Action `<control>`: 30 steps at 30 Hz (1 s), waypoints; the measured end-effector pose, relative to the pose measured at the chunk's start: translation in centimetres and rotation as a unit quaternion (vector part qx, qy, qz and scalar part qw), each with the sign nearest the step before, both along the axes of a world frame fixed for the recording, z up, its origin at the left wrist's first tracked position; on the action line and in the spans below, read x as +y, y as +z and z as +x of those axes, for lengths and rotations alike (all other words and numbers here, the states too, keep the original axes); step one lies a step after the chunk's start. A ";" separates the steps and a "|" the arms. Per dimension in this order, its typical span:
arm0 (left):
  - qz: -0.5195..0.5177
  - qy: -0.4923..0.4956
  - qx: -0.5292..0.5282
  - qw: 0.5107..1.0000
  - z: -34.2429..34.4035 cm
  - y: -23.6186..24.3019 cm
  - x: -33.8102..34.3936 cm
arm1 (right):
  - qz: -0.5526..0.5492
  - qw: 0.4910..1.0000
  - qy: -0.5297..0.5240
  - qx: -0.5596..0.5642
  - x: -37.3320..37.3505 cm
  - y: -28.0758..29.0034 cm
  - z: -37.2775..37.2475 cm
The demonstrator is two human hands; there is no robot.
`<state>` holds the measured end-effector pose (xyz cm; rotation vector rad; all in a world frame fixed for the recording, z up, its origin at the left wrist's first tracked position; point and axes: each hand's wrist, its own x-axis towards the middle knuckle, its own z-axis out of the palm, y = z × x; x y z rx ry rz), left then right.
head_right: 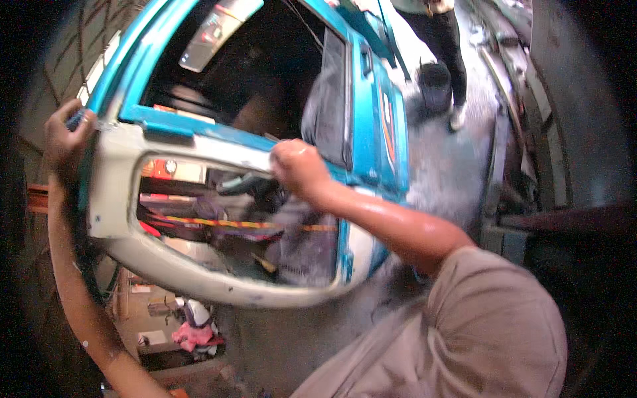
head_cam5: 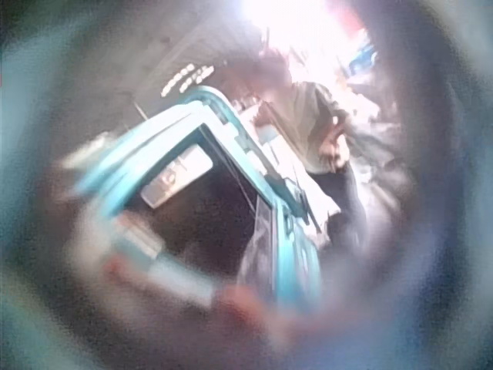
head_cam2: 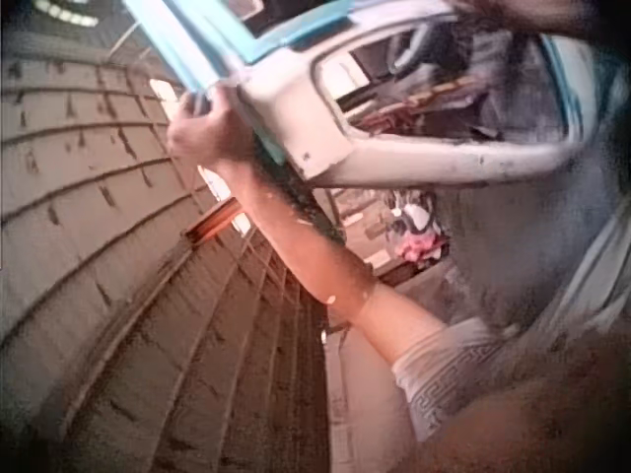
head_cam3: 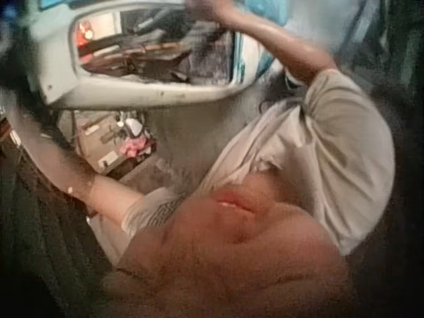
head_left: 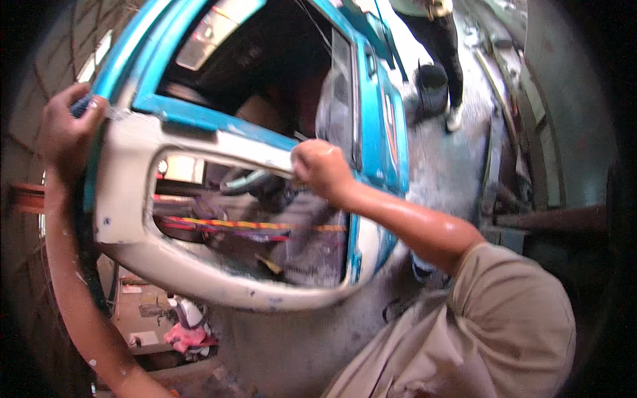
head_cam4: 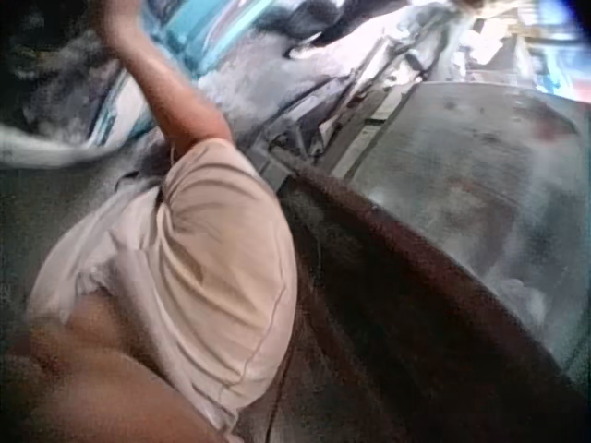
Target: The person sands the inner frame of a car door using a sanding block and a cloth. They repeatedly rub the surface, dip the block into a bucket of water, and wipe the area to remove dust. Another person is visible working on the vehicle in the background.
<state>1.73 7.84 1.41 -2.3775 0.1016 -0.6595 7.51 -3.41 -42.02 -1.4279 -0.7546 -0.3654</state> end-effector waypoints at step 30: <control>-0.136 0.111 0.016 0.984 -0.6 -0.4 -5.8 | -0.018 0.998 0.006 -0.064 0.1 11.6 0.7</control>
